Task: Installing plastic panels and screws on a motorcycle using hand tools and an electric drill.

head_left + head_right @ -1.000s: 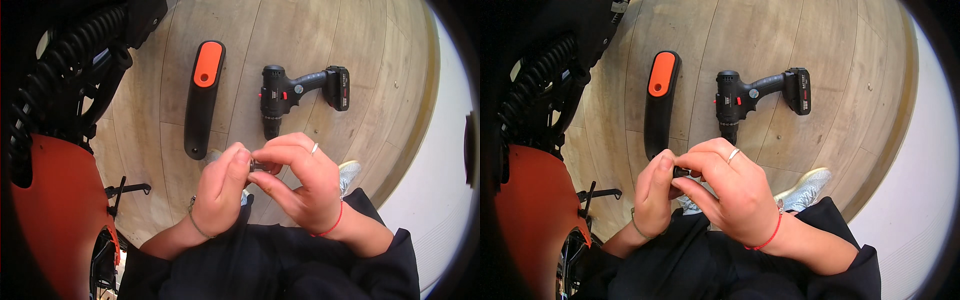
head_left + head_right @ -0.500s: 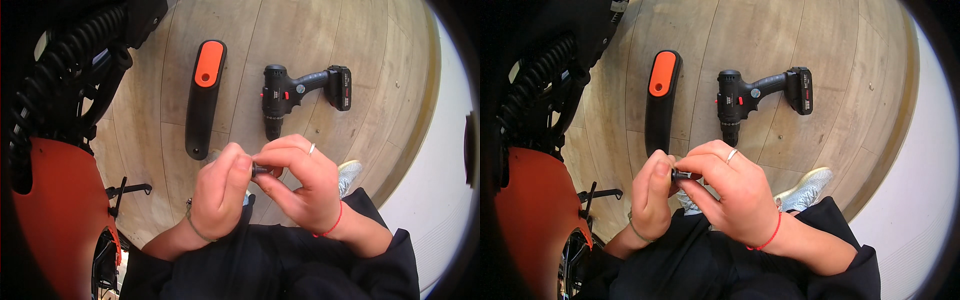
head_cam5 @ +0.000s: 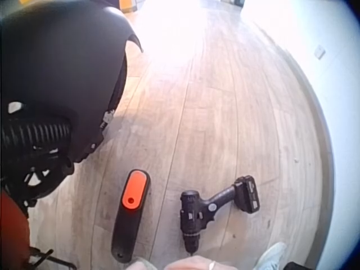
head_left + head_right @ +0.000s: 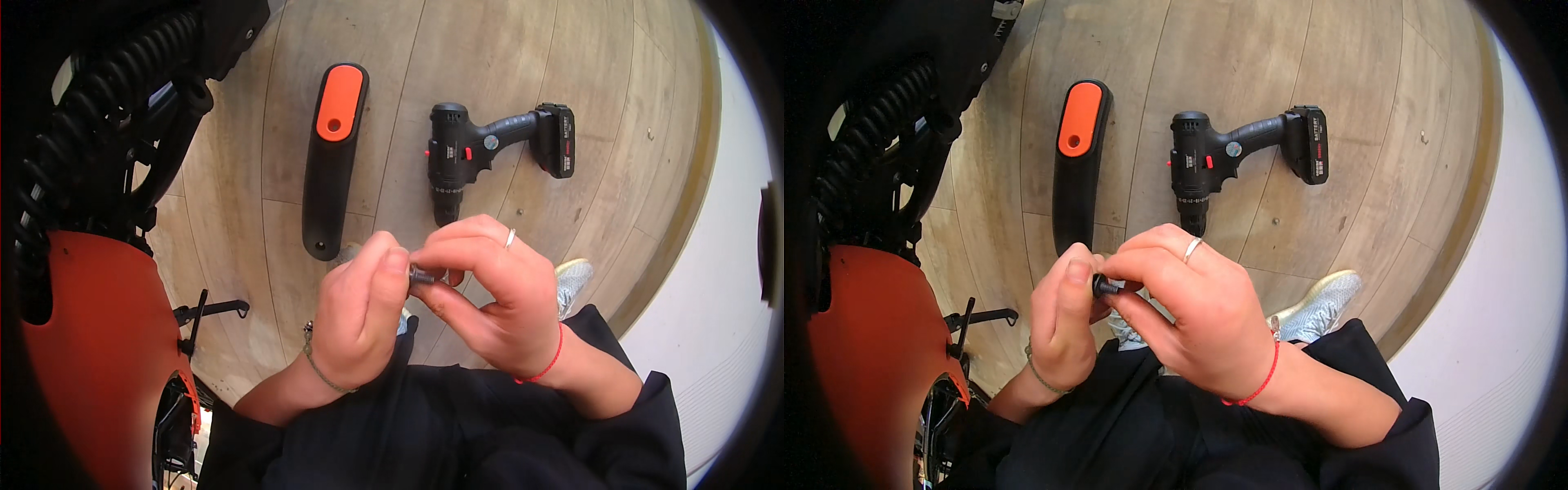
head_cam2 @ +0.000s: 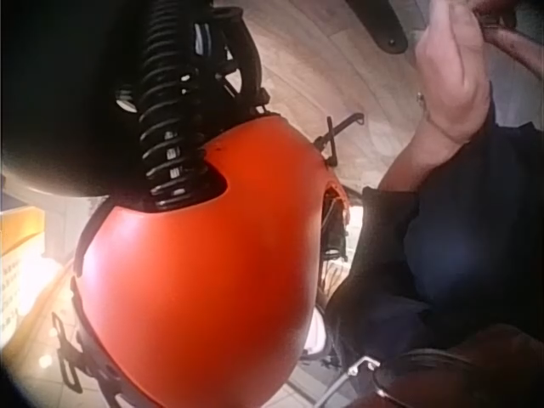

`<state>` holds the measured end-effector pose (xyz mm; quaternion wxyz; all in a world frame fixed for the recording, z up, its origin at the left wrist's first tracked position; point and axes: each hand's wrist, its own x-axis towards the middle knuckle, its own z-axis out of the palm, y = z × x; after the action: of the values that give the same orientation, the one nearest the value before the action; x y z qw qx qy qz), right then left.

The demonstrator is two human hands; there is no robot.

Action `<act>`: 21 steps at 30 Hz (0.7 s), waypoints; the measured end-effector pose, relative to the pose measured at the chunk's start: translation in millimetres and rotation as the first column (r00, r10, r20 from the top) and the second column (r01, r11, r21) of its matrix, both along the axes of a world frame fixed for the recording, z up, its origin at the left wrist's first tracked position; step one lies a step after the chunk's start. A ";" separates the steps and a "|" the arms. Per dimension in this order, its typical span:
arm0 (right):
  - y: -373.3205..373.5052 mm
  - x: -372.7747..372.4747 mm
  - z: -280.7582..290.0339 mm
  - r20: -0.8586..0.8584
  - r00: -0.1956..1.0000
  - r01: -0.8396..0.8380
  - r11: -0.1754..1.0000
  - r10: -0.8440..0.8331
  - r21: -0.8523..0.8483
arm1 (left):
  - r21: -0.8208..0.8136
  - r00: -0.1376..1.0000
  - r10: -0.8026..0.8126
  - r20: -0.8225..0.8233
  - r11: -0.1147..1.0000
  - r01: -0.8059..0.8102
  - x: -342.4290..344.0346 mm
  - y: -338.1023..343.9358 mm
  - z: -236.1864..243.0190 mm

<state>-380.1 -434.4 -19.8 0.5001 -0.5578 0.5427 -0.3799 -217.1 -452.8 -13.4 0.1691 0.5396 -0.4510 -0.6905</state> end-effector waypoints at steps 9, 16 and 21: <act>-3.8 2.7 9.9 0.025 0.999 0.018 0.998 -0.020 0.068 | 0.069 0.995 0.072 -0.066 0.995 -0.067 -2.5 -2.3 5.6; -2.4 2.8 7.8 0.031 0.999 0.022 1.000 -0.022 0.006 | 0.250 0.975 0.145 -0.169 0.963 -0.100 3.4 -1.4 5.7; -5.1 2.4 6.3 0.034 0.999 0.013 1.000 -0.012 -0.019 | 0.080 0.985 0.081 -0.153 0.994 -0.069 0.5 2.3 3.7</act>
<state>-377.7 -439.6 -13.4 0.5015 -0.5527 0.5339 -0.3976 -216.6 -450.6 -9.7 0.2093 0.5067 -0.3896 -0.7400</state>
